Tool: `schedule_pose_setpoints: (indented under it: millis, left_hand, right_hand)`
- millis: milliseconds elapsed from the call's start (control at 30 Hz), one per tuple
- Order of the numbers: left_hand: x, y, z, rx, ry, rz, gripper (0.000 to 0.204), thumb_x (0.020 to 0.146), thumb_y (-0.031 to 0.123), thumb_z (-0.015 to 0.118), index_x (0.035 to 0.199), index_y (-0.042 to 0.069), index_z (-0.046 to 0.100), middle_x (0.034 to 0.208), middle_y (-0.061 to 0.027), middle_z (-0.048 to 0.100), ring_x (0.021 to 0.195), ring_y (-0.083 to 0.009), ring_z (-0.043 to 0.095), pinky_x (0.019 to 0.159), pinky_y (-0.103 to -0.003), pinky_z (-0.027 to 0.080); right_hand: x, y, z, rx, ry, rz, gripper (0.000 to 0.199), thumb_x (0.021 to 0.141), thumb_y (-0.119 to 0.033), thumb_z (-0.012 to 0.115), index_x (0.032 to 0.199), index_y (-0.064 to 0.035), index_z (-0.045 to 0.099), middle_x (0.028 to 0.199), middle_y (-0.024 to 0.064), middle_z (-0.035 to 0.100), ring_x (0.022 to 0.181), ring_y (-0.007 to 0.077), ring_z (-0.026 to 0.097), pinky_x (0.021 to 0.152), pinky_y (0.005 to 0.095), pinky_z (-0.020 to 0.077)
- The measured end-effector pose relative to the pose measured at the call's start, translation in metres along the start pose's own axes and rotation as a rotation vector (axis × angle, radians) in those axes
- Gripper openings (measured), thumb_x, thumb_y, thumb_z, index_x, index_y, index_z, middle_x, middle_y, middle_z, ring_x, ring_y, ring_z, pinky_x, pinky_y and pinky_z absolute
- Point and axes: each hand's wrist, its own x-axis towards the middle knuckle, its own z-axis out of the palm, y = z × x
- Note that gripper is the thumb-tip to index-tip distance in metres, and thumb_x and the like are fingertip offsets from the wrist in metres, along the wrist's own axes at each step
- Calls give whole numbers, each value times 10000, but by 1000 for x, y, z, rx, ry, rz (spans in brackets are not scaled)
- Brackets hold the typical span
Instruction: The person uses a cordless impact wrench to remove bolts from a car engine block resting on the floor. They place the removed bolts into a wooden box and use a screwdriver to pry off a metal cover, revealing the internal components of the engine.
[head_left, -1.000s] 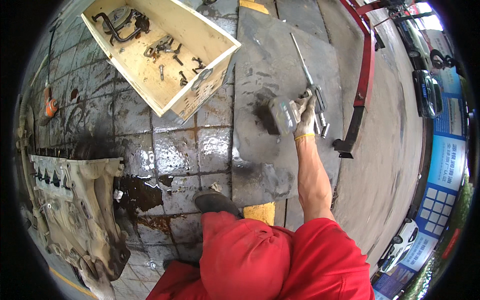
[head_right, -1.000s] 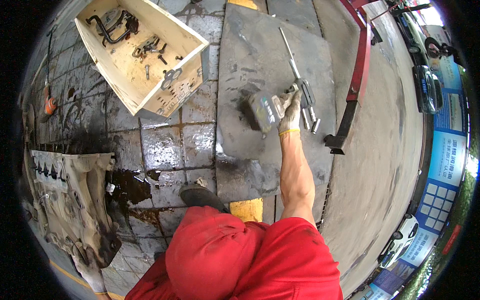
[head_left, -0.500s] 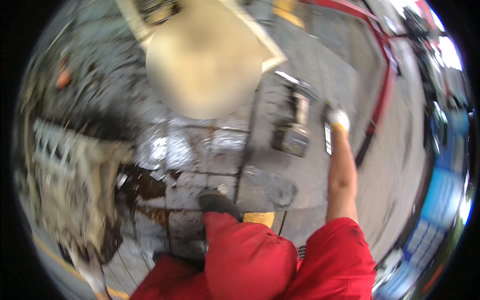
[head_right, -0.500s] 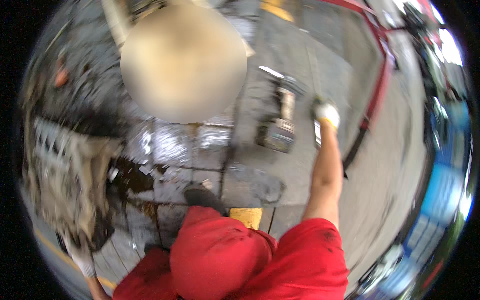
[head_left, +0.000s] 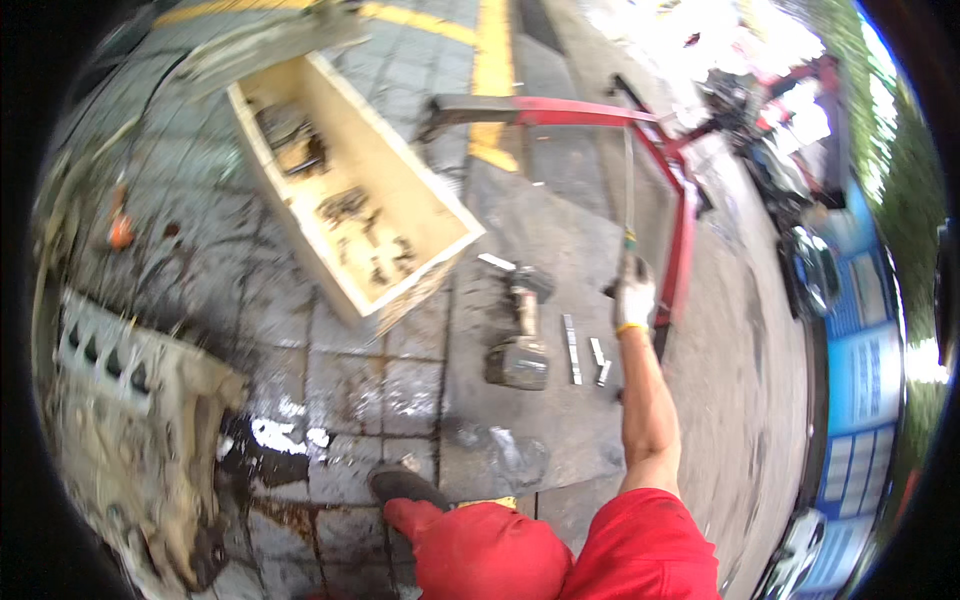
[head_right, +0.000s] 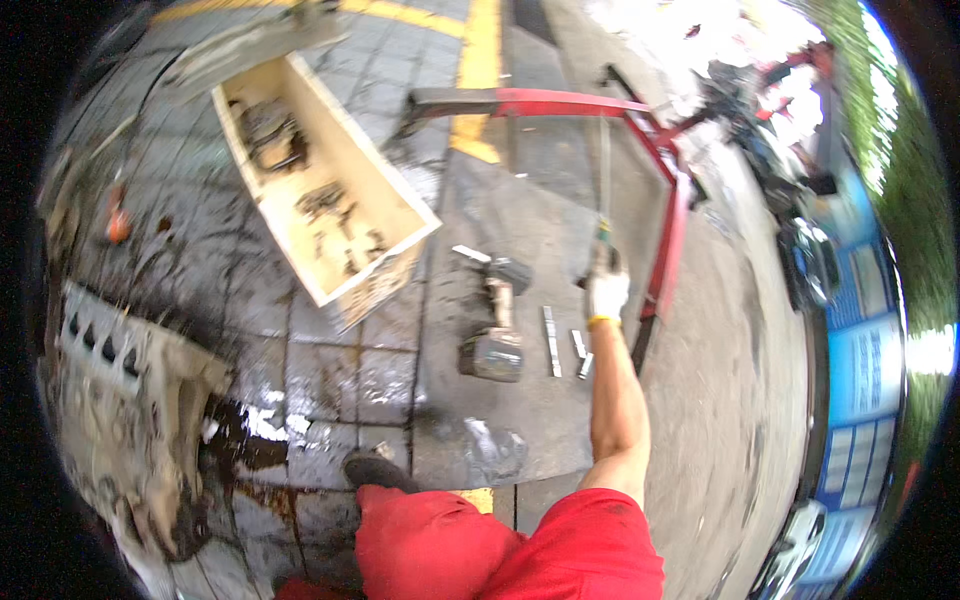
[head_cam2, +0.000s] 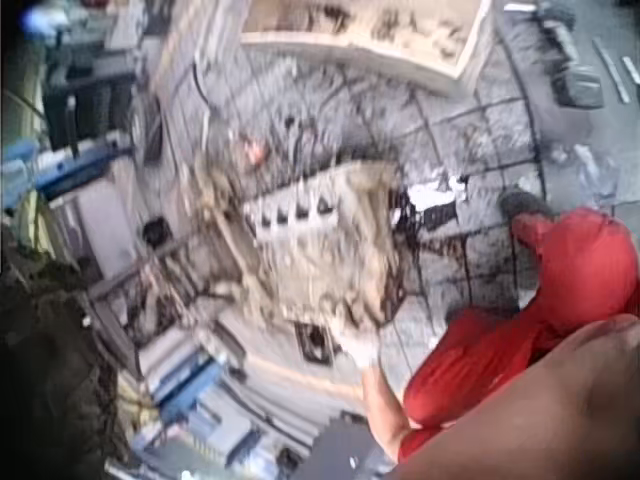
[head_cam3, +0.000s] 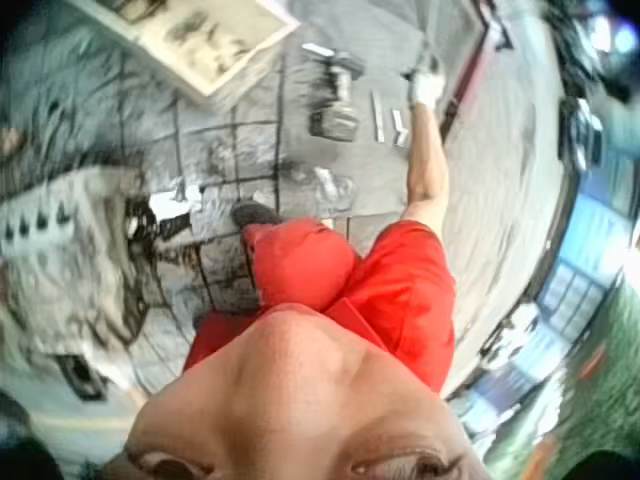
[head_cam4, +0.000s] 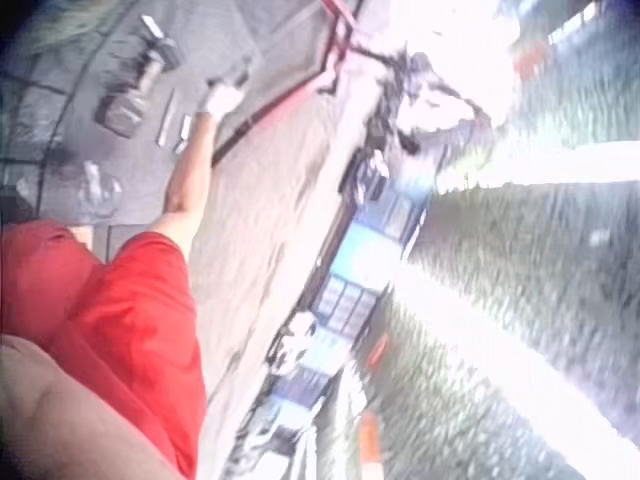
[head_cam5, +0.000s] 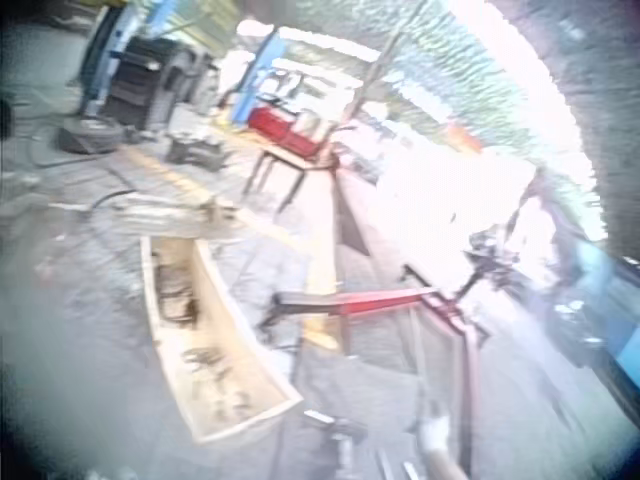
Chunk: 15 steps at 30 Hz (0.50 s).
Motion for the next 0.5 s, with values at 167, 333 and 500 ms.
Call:
schedule_pose_setpoints:
  millis: [167, 333, 500]
  left_hand:
    - [-5, 43, -29, 62, 30, 93, 399, 1074, 212, 725, 1367, -59, 724, 1346, -280, 743, 1242, -472, 697, 1103, -491, 533]
    - [-3, 38, -41, -39, -25, 68, 378, 1061, 173, 717, 1380, -30, 722, 1314, -287, 750, 1209, -461, 715, 1046, -487, 559]
    - [-14, 18, -31, -26, 44, 142, 431, 1001, 159, 782, 1386, -22, 715, 1248, -273, 770, 1167, -441, 736, 1038, -486, 572]
  right_hand:
    - [-88, -210, -80, 733, -397, 127, 473, 1035, -294, 800, 1368, 20, 681, 972, 71, 707, 626, 134, 637, 601, 300, 560]
    - [-152, -320, -85, 1198, -682, 133, 397, 980, -147, 856, 1286, -6, 647, 1003, 78, 705, 720, 122, 646, 672, 286, 596]
    - [-151, -400, -60, 1266, -650, 61, 346, 1032, -273, 796, 1230, -44, 629, 940, 46, 669, 669, 102, 563, 639, 294, 551]
